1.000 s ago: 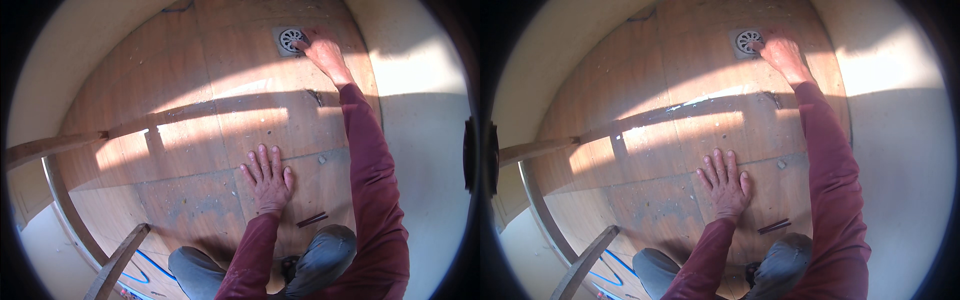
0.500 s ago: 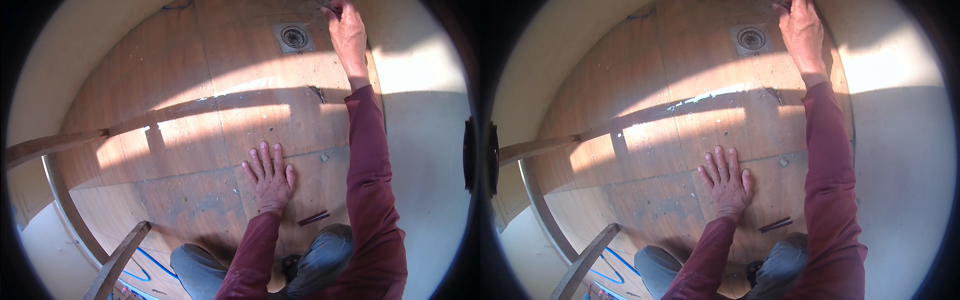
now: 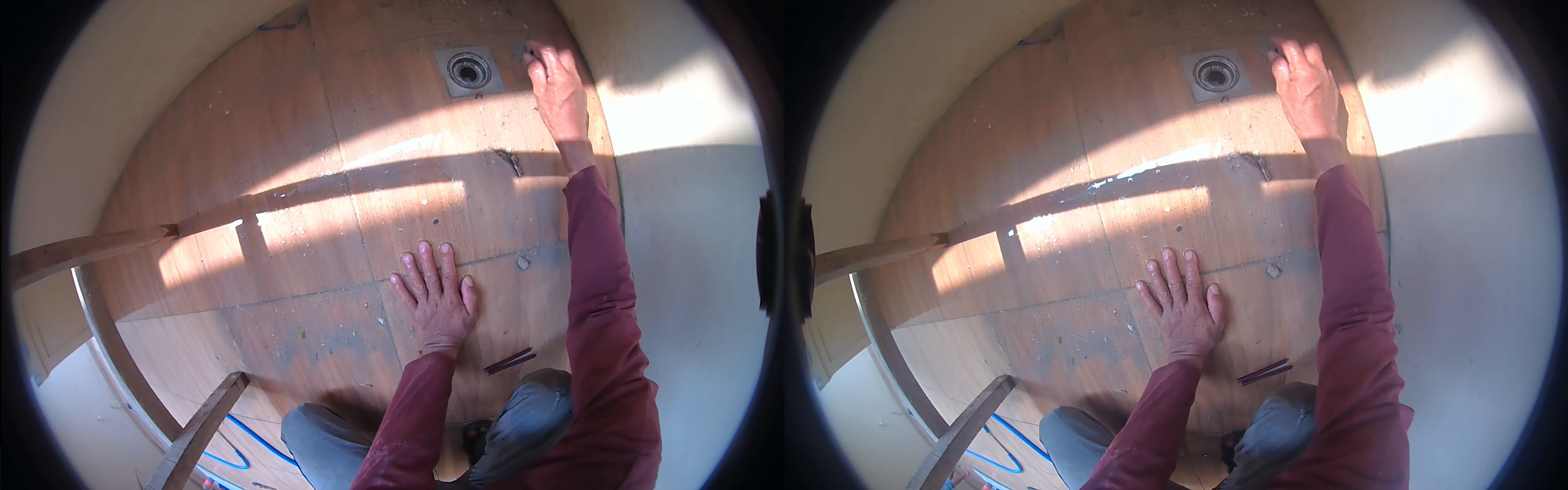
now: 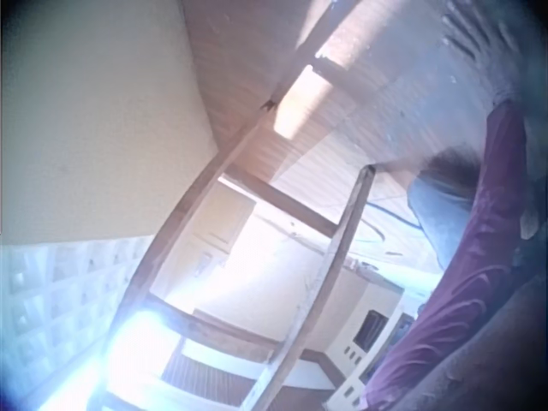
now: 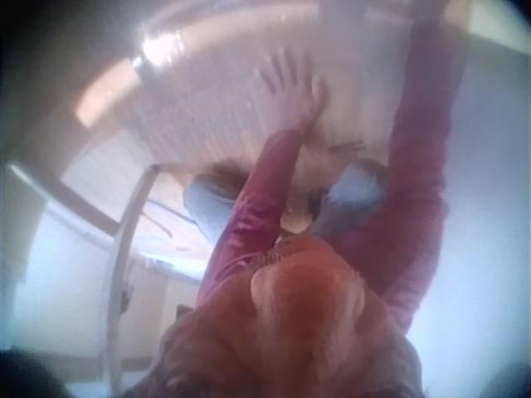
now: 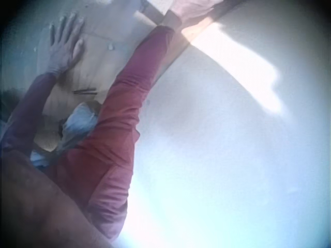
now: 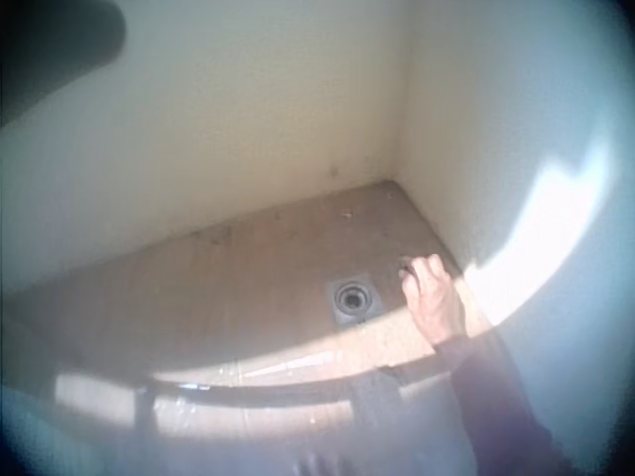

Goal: The person sits on a tiled floor and uses a blue hose to spray water onto the surface. They then use a small tool to scrape and scrub the wet tiles, focusing on grout lines and a floor drain. The person repeatedly wets and scrubs the same area.

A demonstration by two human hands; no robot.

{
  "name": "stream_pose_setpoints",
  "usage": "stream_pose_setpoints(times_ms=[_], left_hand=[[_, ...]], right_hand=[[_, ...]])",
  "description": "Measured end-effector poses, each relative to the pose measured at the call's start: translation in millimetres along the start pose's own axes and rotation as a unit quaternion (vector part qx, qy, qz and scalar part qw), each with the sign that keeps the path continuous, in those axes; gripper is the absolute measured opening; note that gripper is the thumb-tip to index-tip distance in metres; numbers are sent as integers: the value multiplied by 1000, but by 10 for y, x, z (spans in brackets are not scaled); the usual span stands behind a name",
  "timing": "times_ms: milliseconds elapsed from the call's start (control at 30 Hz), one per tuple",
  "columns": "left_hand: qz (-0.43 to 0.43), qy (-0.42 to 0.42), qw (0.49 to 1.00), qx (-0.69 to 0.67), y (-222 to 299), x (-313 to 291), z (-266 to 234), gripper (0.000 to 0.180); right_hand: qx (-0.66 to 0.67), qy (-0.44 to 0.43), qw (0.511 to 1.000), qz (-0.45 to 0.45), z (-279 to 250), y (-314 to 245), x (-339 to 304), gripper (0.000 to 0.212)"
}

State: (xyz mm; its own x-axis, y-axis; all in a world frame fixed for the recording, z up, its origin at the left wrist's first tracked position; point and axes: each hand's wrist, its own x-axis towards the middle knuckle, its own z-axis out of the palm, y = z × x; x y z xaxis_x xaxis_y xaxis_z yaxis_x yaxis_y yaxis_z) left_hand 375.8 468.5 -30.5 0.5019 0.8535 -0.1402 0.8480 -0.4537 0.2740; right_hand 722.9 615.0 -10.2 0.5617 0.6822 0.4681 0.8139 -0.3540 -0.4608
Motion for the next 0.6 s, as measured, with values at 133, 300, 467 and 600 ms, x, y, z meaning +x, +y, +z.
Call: stream_pose_setpoints(times_ms=[133,300,467,600], left_hand=[[7,1,1000,-6,21,9,0,70],[6,4,1000,-13,-8,1,-21,70],[-4,-18,1000,-9,-38,-33,-60,69],[11,10,1000,-9,71,-55,0,68]], right_hand=[[37,-28,999,15,-48,172,30,29],[255,-86,952,148,-404,65,-202,34],[298,-128,904,277,-953,-117,-838,32],[394,-134,842,344,-1233,49,-1459,24]])
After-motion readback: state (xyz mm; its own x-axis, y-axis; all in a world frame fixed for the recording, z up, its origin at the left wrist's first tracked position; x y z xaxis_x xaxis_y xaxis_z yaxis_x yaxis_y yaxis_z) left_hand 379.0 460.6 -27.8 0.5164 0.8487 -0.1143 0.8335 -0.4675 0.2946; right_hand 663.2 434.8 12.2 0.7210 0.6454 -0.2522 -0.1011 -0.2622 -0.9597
